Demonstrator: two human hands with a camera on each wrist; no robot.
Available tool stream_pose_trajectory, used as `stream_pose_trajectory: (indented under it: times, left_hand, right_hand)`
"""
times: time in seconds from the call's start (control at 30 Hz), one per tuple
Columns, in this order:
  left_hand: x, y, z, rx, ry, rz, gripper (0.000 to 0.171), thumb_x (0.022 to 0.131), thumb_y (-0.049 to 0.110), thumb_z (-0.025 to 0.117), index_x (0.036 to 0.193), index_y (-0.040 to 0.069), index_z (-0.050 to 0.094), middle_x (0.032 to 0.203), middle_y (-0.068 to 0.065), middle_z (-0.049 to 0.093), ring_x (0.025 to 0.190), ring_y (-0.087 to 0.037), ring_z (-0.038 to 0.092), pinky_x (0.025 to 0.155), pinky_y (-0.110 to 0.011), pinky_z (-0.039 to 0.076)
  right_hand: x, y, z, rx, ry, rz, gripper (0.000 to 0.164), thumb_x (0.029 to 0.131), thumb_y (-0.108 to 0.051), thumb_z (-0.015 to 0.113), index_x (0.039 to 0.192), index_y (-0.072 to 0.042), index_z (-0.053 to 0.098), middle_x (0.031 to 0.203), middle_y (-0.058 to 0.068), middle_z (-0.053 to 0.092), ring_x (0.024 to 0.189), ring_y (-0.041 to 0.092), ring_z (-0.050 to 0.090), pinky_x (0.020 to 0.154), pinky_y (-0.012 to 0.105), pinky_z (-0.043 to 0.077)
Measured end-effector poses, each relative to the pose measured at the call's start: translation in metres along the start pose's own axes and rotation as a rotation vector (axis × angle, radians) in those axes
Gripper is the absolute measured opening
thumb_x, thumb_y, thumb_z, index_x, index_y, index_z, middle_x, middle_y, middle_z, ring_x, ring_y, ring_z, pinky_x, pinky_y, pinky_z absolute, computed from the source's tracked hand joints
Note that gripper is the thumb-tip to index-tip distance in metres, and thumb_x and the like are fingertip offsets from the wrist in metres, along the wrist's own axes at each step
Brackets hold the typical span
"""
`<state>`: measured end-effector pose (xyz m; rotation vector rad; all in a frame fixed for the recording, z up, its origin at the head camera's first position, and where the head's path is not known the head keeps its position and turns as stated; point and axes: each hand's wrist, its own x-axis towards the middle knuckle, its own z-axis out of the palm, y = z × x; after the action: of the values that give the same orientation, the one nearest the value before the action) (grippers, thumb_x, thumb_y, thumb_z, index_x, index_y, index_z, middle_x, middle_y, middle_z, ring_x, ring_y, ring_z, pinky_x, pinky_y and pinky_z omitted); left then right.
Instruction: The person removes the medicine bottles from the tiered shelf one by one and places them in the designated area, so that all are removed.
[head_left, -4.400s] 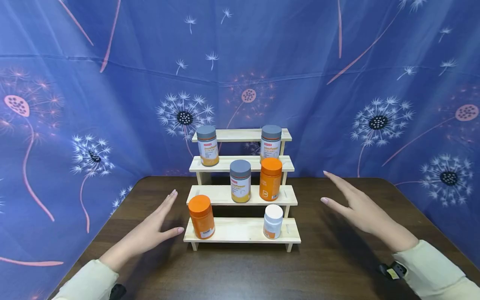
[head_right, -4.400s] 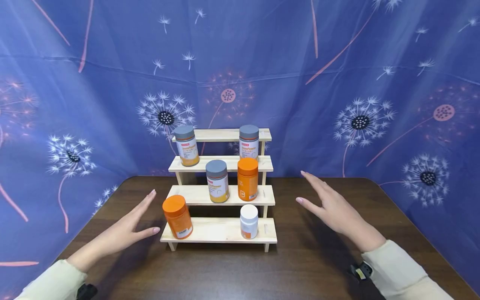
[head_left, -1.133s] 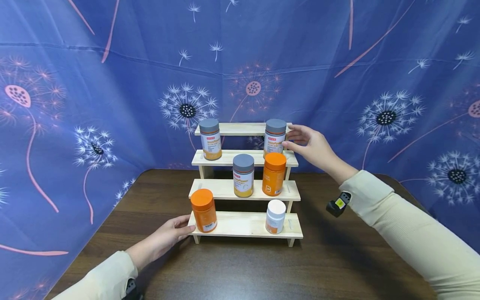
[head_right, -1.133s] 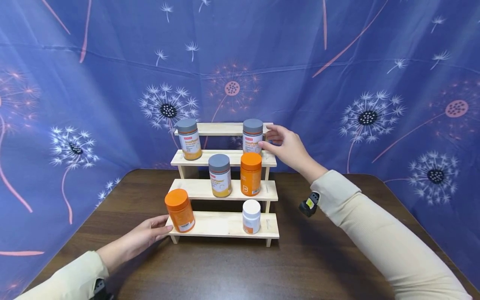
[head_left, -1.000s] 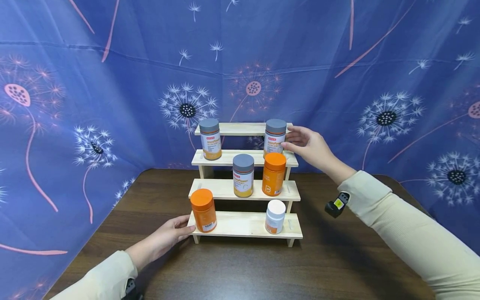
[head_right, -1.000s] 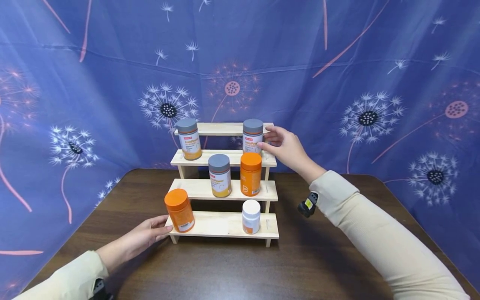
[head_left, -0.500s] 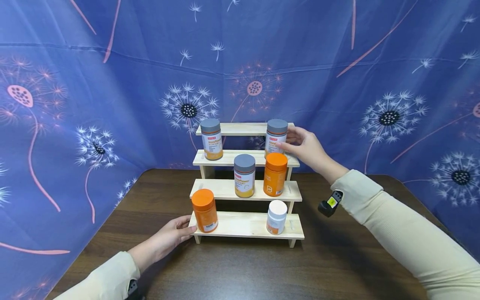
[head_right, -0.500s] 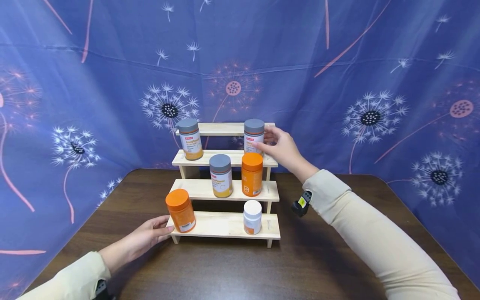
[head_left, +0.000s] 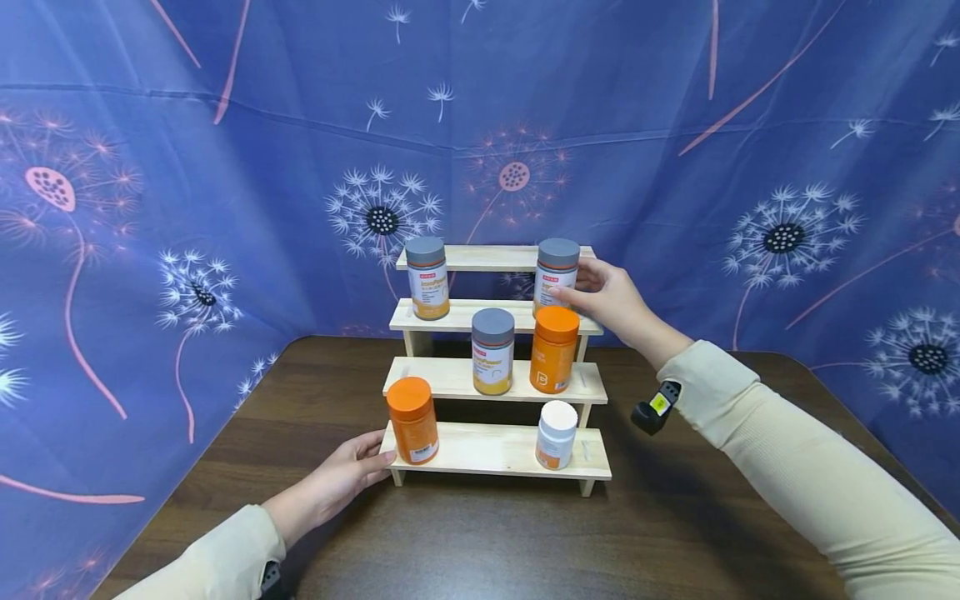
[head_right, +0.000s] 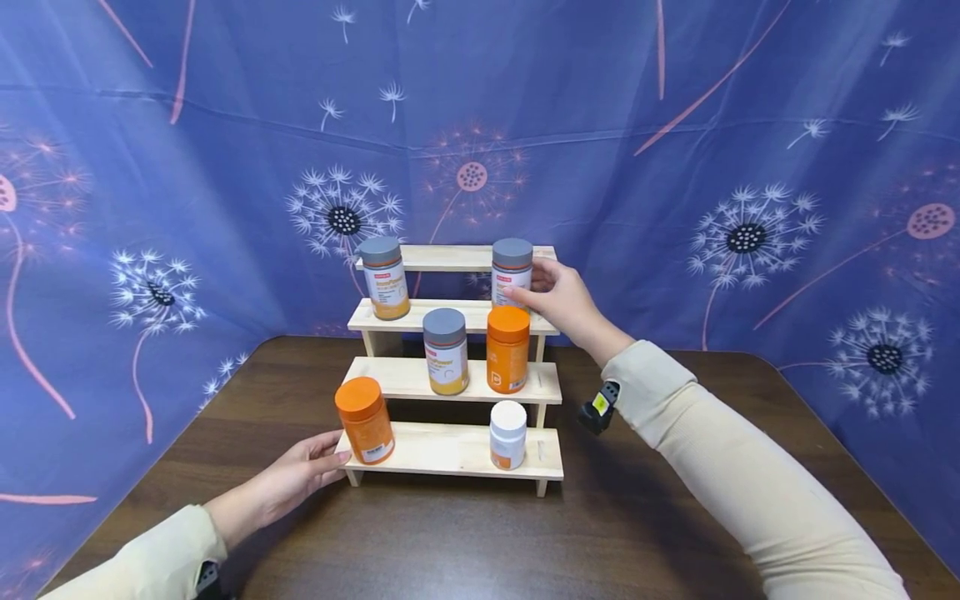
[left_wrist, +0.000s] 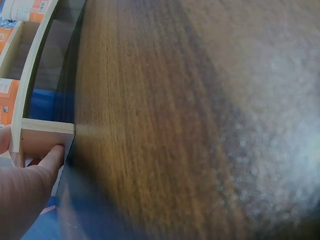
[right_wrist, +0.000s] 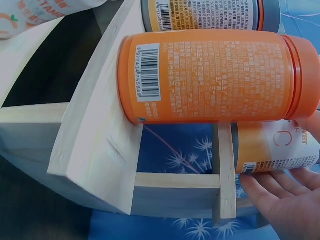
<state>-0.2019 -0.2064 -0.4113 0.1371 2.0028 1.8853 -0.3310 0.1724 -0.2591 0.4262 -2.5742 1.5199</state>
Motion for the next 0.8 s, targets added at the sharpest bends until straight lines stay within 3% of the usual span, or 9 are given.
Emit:
stream_pose_trajectory:
  times: [0.37,0.8]
  left_hand:
    - [0.0002,-0.0010,0.0002,-0.018,0.016,-0.017,0.065,0.099,0.014,0.054,0.146,-0.014,0.019,0.149,-0.036,0.028,0.125,-0.025,0.053,0.108,-0.040,0.044]
    - [-0.0009,-0.0027,-0.0003,0.000,-0.009,0.006,0.066,0.099,0.015,0.053,0.145,-0.018,0.018,0.147,-0.037,0.032,0.121,-0.023,0.056,0.109,-0.042,0.043]
  right_hand:
    - [0.0027,0.0016,0.0032,0.033,0.004,0.051,0.071,0.085,-0.038,0.074,0.144,-0.012,0.044,0.136,0.013,0.056,0.121,0.027,0.055,0.103,0.046,0.049]
    - [-0.0027,0.0035,0.0009,0.029,0.054,0.011,0.072,0.083,-0.041,0.075,0.142,-0.011,0.046,0.133,0.014,0.059,0.118,0.027,0.057,0.102,0.046,0.050]
